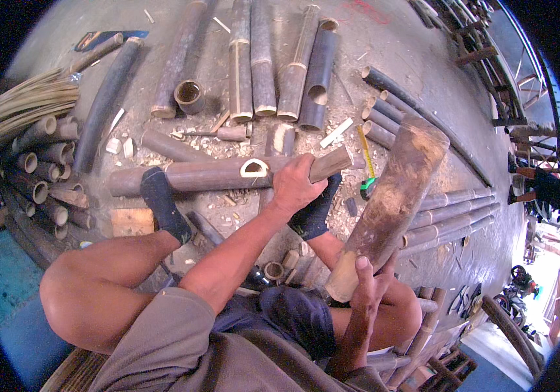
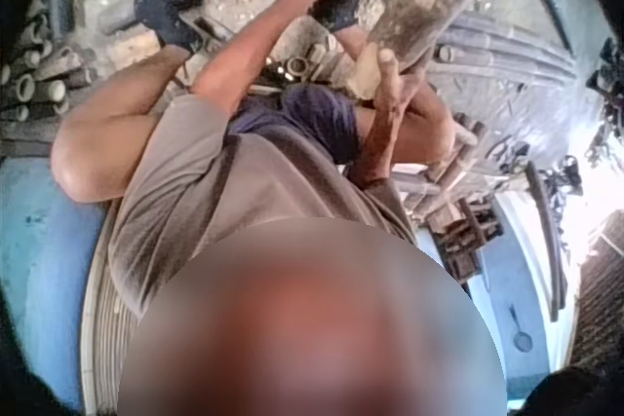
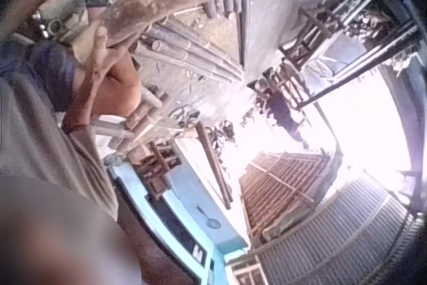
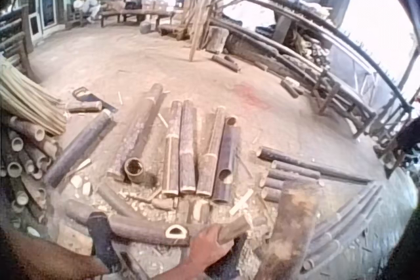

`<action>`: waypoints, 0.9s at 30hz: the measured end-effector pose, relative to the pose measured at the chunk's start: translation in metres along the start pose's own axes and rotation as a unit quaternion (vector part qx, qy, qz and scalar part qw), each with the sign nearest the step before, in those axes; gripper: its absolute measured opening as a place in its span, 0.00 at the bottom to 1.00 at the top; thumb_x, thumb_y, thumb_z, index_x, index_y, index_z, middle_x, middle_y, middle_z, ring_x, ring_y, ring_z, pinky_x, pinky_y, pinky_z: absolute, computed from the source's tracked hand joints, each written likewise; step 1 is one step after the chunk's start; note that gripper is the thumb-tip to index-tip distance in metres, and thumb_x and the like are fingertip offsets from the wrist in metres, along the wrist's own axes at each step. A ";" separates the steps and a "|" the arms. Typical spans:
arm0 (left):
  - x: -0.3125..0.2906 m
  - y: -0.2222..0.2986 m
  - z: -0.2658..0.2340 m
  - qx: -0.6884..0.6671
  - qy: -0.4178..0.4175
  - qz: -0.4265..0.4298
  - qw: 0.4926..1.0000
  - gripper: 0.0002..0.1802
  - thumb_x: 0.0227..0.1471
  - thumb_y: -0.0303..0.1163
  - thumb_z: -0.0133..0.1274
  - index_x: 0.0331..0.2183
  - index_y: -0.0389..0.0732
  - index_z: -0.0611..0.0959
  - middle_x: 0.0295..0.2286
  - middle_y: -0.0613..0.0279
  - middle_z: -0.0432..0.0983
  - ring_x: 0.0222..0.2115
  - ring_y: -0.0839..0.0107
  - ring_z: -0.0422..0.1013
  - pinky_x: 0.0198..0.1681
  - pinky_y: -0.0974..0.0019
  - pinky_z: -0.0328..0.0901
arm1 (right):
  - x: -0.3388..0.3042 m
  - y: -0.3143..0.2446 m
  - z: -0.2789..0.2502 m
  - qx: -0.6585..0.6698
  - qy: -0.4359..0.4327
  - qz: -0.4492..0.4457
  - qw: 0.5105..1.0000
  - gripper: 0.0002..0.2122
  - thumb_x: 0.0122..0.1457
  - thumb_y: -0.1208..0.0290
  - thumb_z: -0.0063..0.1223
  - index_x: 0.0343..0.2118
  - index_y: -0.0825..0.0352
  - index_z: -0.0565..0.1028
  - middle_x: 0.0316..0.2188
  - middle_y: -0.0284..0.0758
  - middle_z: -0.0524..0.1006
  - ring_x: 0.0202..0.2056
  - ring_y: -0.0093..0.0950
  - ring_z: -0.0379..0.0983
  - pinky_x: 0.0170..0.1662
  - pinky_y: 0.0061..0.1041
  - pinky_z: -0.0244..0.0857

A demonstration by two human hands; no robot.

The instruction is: The person sits on the floor and uses a knife to scrape and shape a bamboo pole, then measures it with a tape measure. They insert a smaller bamboo piece into a larger one and tap it with a wooden mallet to fit it securely.

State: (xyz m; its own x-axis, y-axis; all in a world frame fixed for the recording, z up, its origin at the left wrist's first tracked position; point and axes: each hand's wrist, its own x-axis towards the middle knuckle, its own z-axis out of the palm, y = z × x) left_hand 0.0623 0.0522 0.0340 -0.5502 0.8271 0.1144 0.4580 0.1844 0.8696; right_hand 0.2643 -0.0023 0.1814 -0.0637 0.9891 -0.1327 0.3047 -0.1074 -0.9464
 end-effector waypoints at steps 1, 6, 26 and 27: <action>0.001 -0.001 0.000 0.000 -0.002 0.000 1.000 0.27 0.38 0.42 0.69 0.40 0.41 0.78 0.34 0.51 0.80 0.37 0.49 0.78 0.38 0.47 0.72 | 0.001 -0.002 -0.002 0.014 -0.015 -0.008 1.000 0.49 0.50 0.51 0.67 0.69 0.73 0.53 0.59 0.48 0.68 0.58 0.41 0.68 0.62 0.39 0.61; 0.006 -0.003 0.000 -0.017 0.016 0.011 1.000 0.26 0.38 0.41 0.69 0.38 0.41 0.78 0.34 0.50 0.80 0.36 0.48 0.78 0.38 0.48 0.72 | 0.015 -0.008 -0.007 0.037 0.010 -0.010 0.999 0.45 0.52 0.60 0.65 0.69 0.71 0.52 0.59 0.48 0.68 0.58 0.43 0.68 0.63 0.39 0.60; 0.004 -0.009 -0.003 0.027 -0.059 -0.006 0.998 0.23 0.40 0.39 0.68 0.38 0.42 0.78 0.34 0.48 0.80 0.37 0.45 0.78 0.39 0.47 0.72 | 0.067 -0.011 -0.015 -0.126 -0.042 -0.018 0.991 0.34 0.59 0.64 0.64 0.64 0.73 0.62 0.56 0.47 0.73 0.55 0.39 0.71 0.60 0.34 0.64; 0.005 -0.009 -0.002 0.035 -0.061 -0.004 0.998 0.23 0.40 0.39 0.68 0.37 0.42 0.78 0.34 0.48 0.80 0.37 0.45 0.78 0.39 0.47 0.72 | 0.071 -0.016 -0.019 -0.055 -0.021 0.020 0.998 0.35 0.59 0.63 0.64 0.66 0.73 0.61 0.57 0.47 0.72 0.56 0.39 0.70 0.62 0.33 0.62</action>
State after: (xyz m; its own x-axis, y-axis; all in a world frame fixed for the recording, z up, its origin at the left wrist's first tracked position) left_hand 0.0542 0.0531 0.0275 -0.4671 0.8831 0.0448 0.5036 0.2240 0.8344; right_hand 0.2730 0.0712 0.1927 -0.0879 0.9789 -0.1844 0.4096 -0.1333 -0.9025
